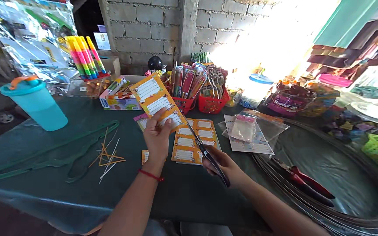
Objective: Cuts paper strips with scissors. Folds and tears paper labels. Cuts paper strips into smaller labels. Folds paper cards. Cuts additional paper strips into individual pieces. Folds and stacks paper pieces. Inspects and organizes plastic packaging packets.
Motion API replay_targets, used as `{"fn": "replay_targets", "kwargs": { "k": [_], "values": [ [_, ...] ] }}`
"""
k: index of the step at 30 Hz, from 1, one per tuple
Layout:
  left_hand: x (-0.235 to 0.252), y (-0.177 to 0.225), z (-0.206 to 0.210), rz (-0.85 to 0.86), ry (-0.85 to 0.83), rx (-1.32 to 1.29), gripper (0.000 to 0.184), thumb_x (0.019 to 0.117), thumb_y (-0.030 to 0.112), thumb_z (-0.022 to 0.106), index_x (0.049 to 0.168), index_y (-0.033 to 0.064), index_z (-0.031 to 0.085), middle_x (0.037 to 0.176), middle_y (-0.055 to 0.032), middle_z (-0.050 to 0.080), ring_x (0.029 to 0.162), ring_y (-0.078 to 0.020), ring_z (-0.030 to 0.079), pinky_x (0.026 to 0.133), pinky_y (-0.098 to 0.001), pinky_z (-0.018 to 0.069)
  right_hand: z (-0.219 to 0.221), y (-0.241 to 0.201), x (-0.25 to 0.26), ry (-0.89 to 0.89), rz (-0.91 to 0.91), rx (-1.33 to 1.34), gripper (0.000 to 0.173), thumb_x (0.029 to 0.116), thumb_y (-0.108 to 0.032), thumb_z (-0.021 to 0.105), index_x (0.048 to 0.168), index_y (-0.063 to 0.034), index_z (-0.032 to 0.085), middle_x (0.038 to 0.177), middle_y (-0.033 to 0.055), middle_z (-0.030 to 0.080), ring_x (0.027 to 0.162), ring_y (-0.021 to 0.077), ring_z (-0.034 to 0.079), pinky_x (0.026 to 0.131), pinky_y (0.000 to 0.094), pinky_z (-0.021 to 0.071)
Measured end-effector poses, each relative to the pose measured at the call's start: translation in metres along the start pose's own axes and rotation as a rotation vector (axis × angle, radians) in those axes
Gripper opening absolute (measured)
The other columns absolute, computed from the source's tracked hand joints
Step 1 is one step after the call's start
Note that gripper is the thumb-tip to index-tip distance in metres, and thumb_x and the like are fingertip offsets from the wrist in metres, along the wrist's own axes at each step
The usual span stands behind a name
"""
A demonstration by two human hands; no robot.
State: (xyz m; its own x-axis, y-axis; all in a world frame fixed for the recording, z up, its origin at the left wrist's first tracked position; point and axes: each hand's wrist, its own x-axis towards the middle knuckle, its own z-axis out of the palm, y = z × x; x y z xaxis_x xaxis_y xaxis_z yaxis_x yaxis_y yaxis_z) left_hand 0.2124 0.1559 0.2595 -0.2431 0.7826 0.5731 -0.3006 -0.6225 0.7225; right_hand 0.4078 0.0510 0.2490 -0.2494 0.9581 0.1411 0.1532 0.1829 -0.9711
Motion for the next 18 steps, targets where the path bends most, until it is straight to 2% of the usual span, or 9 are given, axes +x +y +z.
{"fn": "replay_targets", "kwargs": {
  "k": [6, 11, 18],
  "values": [
    [-0.0032, -0.0013, 0.0009, 0.018, -0.041, 0.002, 0.042, 0.0907, -0.01, 0.065, 0.131, 0.0012, 0.062, 0.123, -0.0026, 0.069, 0.096, -0.008, 0.071, 0.083, -0.0267, 0.0607, 0.0025, 0.0032, -0.0009, -0.013, -0.021, 0.001, 0.068, 0.0952, -0.043, 0.066, 0.142, 0.0005, 0.044, 0.083, -0.0114, 0.058, 0.068, -0.0041, 0.057, 0.062, 0.013, 0.0499],
    [-0.0048, 0.0002, 0.0022, -0.013, -0.055, -0.006, 0.042, 0.0902, -0.011, 0.065, 0.13, 0.0023, 0.063, 0.119, -0.0026, 0.07, 0.093, -0.0092, 0.072, 0.081, -0.0274, 0.0619, 0.0019, 0.0039, -0.0004, -0.005, -0.047, -0.003, 0.067, 0.096, -0.042, 0.065, 0.142, 0.0012, 0.044, 0.082, -0.0119, 0.057, 0.068, -0.0046, 0.056, 0.062, 0.0122, 0.049],
    [-0.0061, -0.0003, 0.0027, -0.003, -0.083, -0.001, 0.043, 0.09, -0.01, 0.066, 0.131, 0.0023, 0.062, 0.12, -0.0025, 0.07, 0.096, -0.0092, 0.071, 0.083, -0.0278, 0.0614, 0.0009, 0.0011, -0.0007, 0.014, -0.051, 0.008, 0.066, 0.096, -0.042, 0.065, 0.142, 0.001, 0.044, 0.084, -0.0111, 0.058, 0.068, -0.0038, 0.057, 0.062, 0.0125, 0.0496]
  ]
}}
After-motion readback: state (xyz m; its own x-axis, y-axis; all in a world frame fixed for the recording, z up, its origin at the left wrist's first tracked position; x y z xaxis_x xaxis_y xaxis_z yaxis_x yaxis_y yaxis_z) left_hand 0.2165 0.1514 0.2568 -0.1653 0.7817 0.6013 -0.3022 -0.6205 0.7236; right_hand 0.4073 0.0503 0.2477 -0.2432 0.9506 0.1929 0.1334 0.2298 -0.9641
